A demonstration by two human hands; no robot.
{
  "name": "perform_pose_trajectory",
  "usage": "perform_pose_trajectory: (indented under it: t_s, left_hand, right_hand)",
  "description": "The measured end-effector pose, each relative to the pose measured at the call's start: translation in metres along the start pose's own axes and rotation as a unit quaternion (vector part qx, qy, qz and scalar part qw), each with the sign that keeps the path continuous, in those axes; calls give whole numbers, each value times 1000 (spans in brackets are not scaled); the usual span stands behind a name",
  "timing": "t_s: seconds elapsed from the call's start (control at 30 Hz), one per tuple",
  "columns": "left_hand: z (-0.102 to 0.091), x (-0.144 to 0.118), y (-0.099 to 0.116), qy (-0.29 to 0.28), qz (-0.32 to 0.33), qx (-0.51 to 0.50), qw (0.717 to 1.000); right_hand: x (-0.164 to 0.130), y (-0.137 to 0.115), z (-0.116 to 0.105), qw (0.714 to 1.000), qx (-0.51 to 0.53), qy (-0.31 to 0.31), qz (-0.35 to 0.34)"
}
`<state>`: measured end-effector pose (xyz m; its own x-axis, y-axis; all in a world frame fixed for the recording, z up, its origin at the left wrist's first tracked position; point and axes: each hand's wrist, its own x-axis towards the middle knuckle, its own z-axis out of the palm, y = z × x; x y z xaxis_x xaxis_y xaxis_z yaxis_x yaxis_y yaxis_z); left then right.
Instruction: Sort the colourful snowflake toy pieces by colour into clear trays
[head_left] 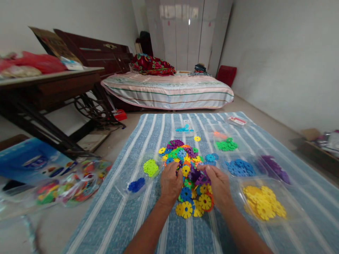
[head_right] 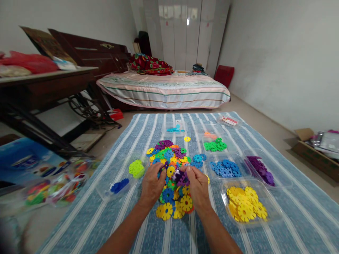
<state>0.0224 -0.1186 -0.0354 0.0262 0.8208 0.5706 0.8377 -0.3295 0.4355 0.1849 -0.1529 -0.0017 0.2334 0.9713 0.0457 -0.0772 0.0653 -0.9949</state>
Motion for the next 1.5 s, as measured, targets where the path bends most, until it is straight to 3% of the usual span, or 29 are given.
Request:
perform_pose_trajectory:
  t_s: [0.17,0.27,0.4,0.47,0.53,0.57,0.63,0.77,0.87,1.0,1.2,1.33,1.43,1.5]
  left_hand:
    - [9,-9,-14,-14,23,19,999]
    - [9,-11,-17,-20,26,10,999]
    - [7,-11,-15,-23,25,15,999]
    - [6,-12,-14,-20,21,14,999]
    - [5,-12,-13,-13,18,7,1000]
    - [5,-13,-12,-9,19,4,1000]
    - [4,-14,-13,4,26,0,1000]
    - [3,-16,-16,23,18,2,1000]
    - [1,-17,-15,25,-4,-19,999]
    - [-2,-17,-8,20,-22,-72,997]
    - [-8,-20,7,16,-1,-128,992]
    - [-11,-24,18,0,53,-138,989]
    - [-13,-25,23,-7,76,-134,988]
    - [-14,-24,23,3,87,-118,989]
  right_hand:
    - [1,-22,-23,992,-108,13,-60]
    - [9,-42,-63,968,-200,102,-115]
    - [32,-59,-142,861,-418,238,-166]
    - [45,-60,-177,760,-545,327,-133]
    - [54,-55,-197,701,-625,333,-83]
    - [56,-51,-199,690,-642,325,-78]
    - [53,-42,-189,705,-633,295,-123]
    - [26,-22,-129,797,-510,177,-271]
    - [4,-12,-80,852,-442,42,-279]
    - [-12,-8,-40,884,-390,-73,-246]
    - [4,-11,-2,944,-293,-97,-113]
    - [16,-7,21,985,-143,-95,-9]
    - [19,-8,20,993,-75,-88,26]
    - [20,-15,3,994,-90,-65,17]
